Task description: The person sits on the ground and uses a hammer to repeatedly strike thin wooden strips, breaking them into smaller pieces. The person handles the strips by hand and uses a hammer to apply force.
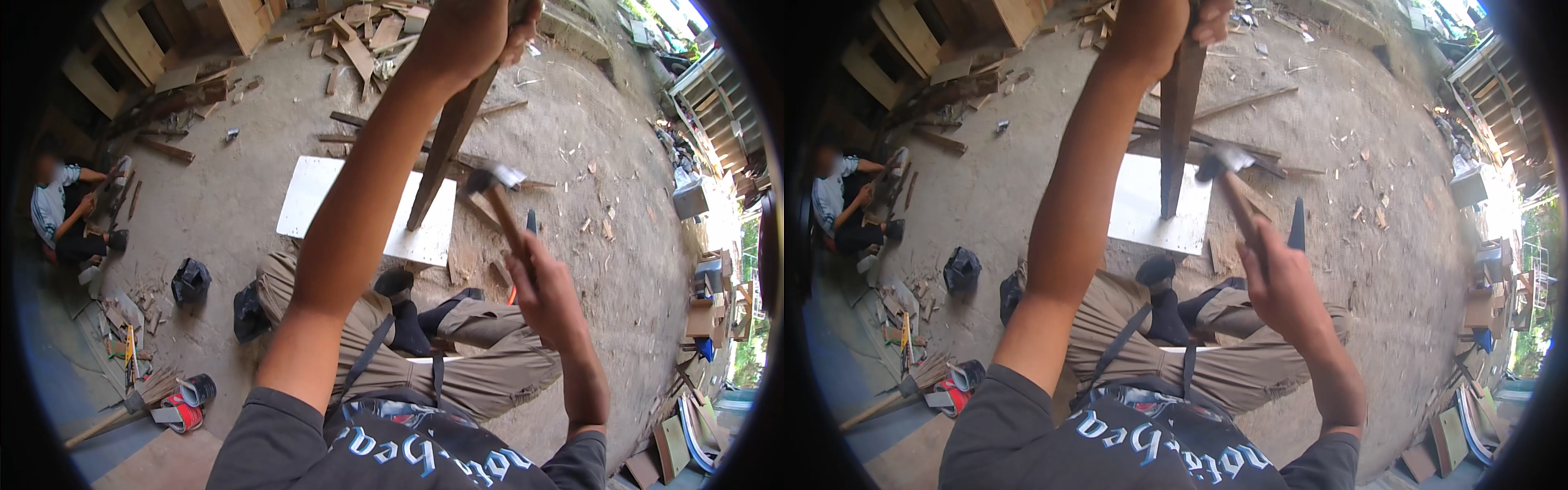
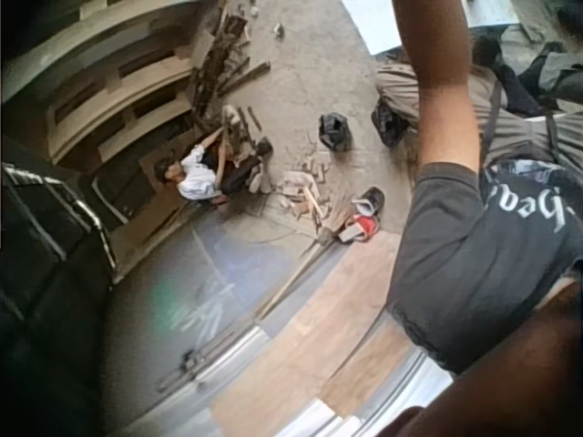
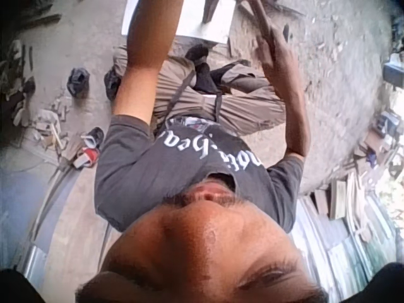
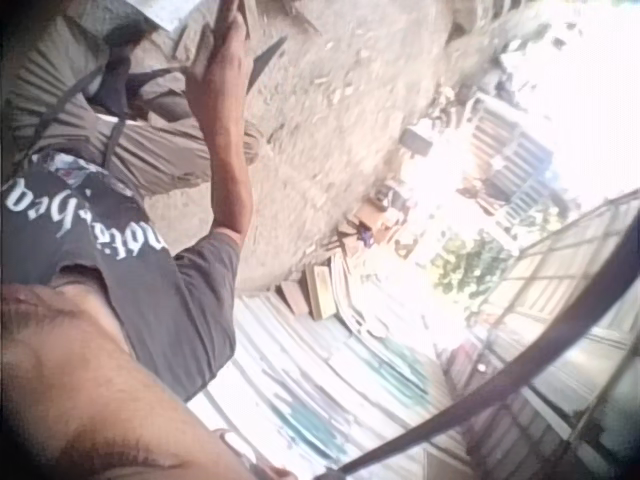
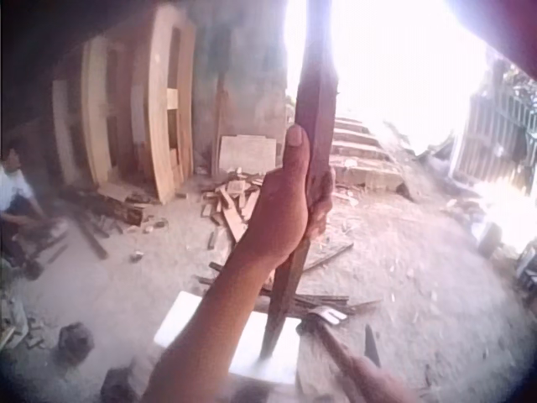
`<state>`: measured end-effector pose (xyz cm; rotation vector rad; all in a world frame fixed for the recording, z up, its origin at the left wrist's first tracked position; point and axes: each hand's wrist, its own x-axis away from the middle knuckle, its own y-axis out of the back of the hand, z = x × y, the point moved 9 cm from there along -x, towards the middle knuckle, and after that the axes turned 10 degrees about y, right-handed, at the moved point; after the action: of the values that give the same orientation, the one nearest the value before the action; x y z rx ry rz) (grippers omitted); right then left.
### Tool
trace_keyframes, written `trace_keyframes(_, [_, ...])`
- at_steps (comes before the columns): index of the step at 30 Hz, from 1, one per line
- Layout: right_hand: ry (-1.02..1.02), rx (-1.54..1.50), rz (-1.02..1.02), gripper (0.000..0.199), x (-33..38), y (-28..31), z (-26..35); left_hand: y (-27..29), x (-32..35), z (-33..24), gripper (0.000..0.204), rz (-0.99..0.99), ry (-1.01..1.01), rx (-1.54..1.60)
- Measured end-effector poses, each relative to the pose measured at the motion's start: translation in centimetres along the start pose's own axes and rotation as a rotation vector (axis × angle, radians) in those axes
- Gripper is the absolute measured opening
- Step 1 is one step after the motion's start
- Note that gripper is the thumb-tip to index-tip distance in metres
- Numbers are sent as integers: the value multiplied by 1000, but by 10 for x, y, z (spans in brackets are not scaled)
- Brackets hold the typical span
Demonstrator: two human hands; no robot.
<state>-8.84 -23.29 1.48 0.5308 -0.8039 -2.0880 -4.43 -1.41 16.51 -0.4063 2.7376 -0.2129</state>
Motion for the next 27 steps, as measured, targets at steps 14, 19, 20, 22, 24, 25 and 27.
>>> trace_keyframes(14, [75,-122,-281,35,-13,34,25,16,-9,10,78,4,-50,25])
trace_keyframes(19, [81,13,-91,27,-16,35,34,21,-6,13,78,3,7,52])
trace_keyframes(20, [57,-12,-107,27,-17,40,36,21,-7,12,78,5,-6,48])
trace_keyframes(22, [68,-36,-250,25,-20,51,43,16,-6,9,79,4,-18,43])
trace_keyframes(24, [109,-112,-222,27,-22,39,33,11,-6,8,79,-18,-19,29])
trace_keyframes(25, [93,0,-110,30,-23,30,36,9,-6,9,79,-31,-16,31])
trace_keyframes(27, [29,146,50,29,-16,31,33,10,-4,13,79,-20,34,47])
